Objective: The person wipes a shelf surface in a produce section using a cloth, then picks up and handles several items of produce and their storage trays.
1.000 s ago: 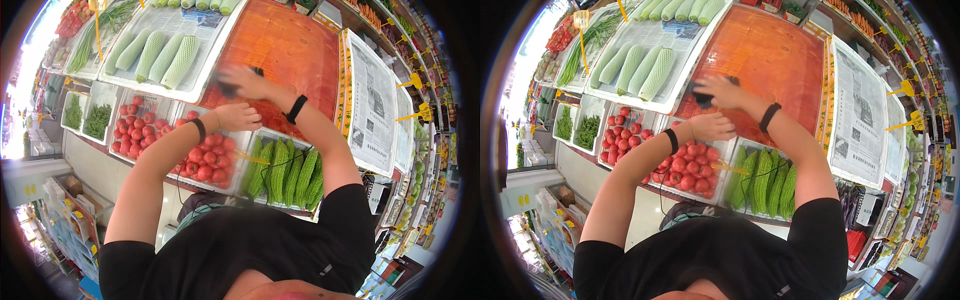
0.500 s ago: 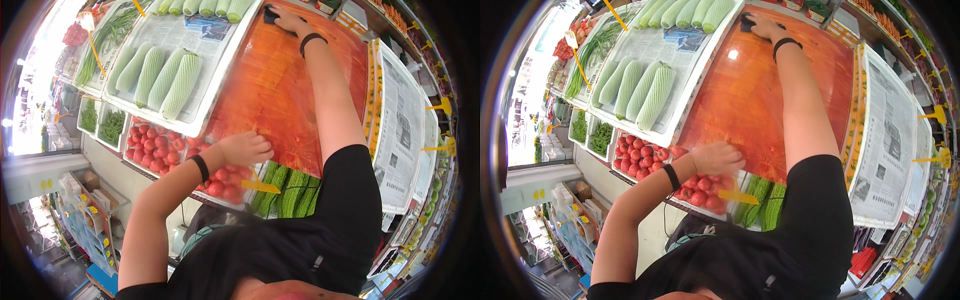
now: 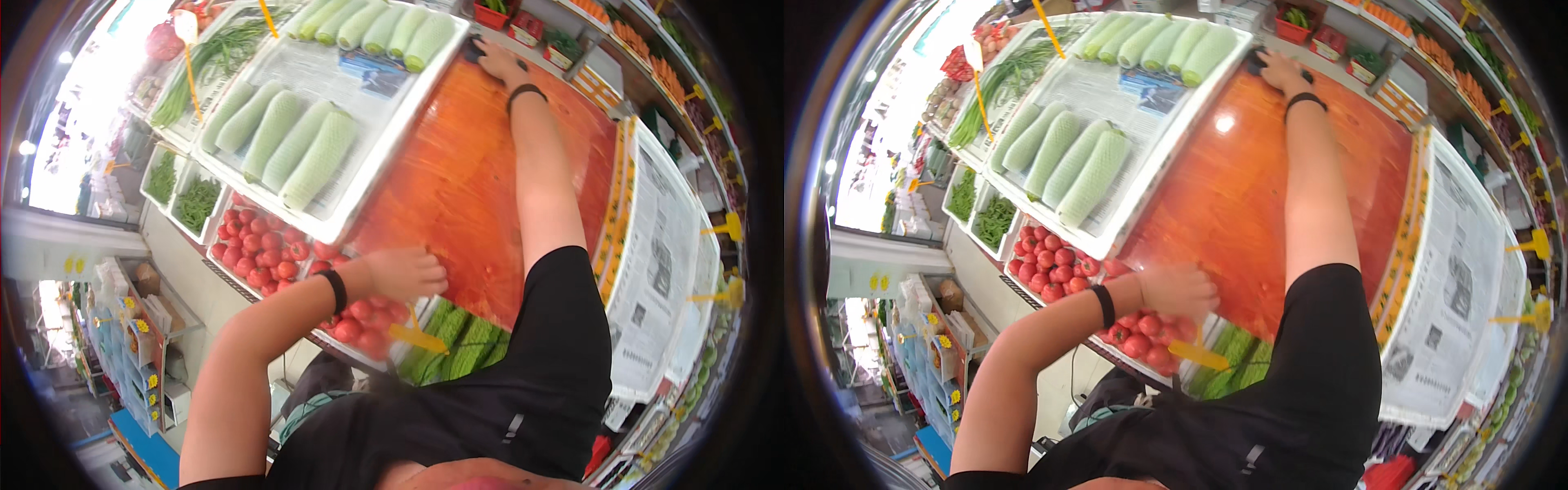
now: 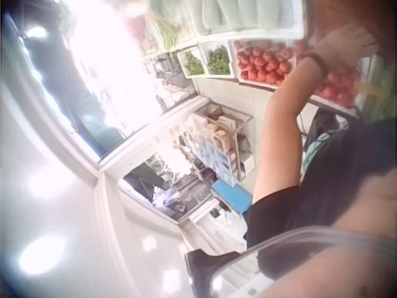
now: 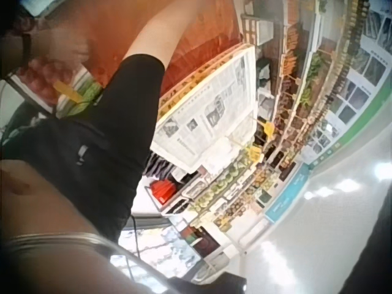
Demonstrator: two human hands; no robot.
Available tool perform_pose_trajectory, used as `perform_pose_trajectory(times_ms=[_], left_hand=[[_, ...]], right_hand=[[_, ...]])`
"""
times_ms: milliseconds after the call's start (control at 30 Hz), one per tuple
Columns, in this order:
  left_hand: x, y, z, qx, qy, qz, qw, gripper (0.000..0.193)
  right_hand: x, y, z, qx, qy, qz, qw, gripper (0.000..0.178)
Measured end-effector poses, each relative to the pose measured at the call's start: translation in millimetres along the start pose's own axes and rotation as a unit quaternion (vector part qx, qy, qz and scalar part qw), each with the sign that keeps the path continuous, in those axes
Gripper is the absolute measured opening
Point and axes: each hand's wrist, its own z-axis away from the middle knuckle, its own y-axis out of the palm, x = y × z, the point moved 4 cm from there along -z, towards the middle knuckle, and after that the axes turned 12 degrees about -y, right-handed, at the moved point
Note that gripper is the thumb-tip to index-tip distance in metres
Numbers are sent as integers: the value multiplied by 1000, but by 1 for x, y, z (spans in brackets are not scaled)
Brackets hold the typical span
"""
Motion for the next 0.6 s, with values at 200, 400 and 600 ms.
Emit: perform_pose_trajectory(times_ms=[200,400,600], left_hand=[[-6,-11,-1,-56,21,-56,997,25],[-2,-9,1,-82,22,-65,994,23],[-5,-8,3,-122,35,-90,988,18]], right_hand=[[128,-30,111,-1,-77,-108,991,56],[224,-28,241,-22,-104,-146,984,56],[260,-50,345,-36,-64,-152,986,67]])
